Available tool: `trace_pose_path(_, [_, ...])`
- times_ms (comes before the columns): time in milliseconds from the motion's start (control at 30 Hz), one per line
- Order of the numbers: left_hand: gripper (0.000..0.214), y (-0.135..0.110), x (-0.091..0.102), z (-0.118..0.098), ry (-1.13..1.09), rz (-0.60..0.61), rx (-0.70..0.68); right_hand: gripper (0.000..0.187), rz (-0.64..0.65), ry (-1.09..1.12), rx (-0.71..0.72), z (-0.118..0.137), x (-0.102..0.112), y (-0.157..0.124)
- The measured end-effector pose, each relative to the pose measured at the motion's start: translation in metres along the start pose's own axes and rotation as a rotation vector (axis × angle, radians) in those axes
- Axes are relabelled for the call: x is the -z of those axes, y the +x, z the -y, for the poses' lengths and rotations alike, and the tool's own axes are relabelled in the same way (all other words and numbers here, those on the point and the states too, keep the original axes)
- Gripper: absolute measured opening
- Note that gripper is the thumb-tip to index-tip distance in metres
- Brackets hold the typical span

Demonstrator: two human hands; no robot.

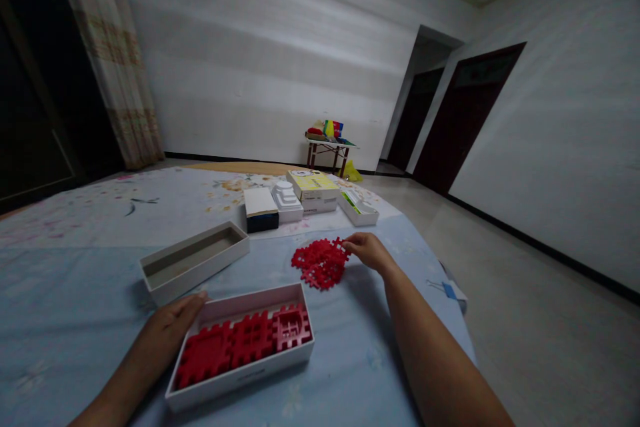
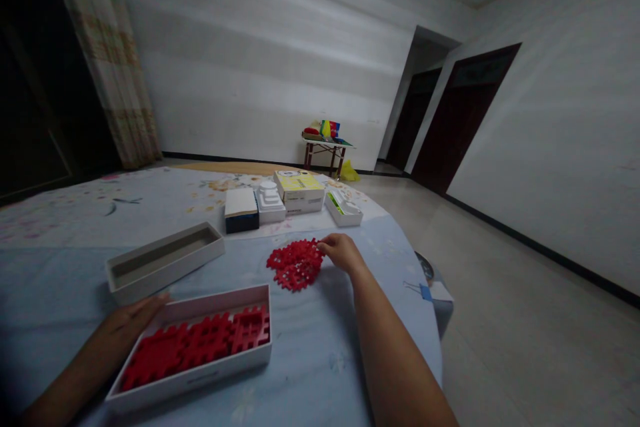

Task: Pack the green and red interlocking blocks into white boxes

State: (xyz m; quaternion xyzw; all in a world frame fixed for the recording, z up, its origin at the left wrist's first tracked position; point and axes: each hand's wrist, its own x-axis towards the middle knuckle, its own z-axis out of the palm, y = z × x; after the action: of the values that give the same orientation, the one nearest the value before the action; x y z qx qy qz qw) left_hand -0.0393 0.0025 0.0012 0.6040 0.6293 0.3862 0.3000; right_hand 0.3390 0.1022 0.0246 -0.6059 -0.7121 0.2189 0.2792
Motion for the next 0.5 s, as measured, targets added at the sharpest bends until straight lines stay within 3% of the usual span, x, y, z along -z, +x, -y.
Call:
trace_pose_path(133, [0.044, 0.002, 0.0, 0.01, 0.002, 0.014, 0.013, 0.029, 0.131, -0.165, -0.066, -0.002, -0.002, -0.003])
trace_pose_path(233, [0.043, 0.005, 0.0, 0.017, -0.002, -0.018, 0.026, 0.027, 0.132, -0.313, -0.086, 0.005, -0.003, -0.007])
trace_pose_path(333, [0.045, 0.006, 0.001, 0.018, -0.008, -0.032, 0.036, 0.04, 0.127, -0.335, -0.041, 0.012, -0.003, -0.01])
trace_pose_path(500, [0.048, 0.004, 0.001, 0.013, -0.019, -0.022, 0.055, 0.059, 0.248, -0.358, 0.017, 0.019, -0.01, -0.014])
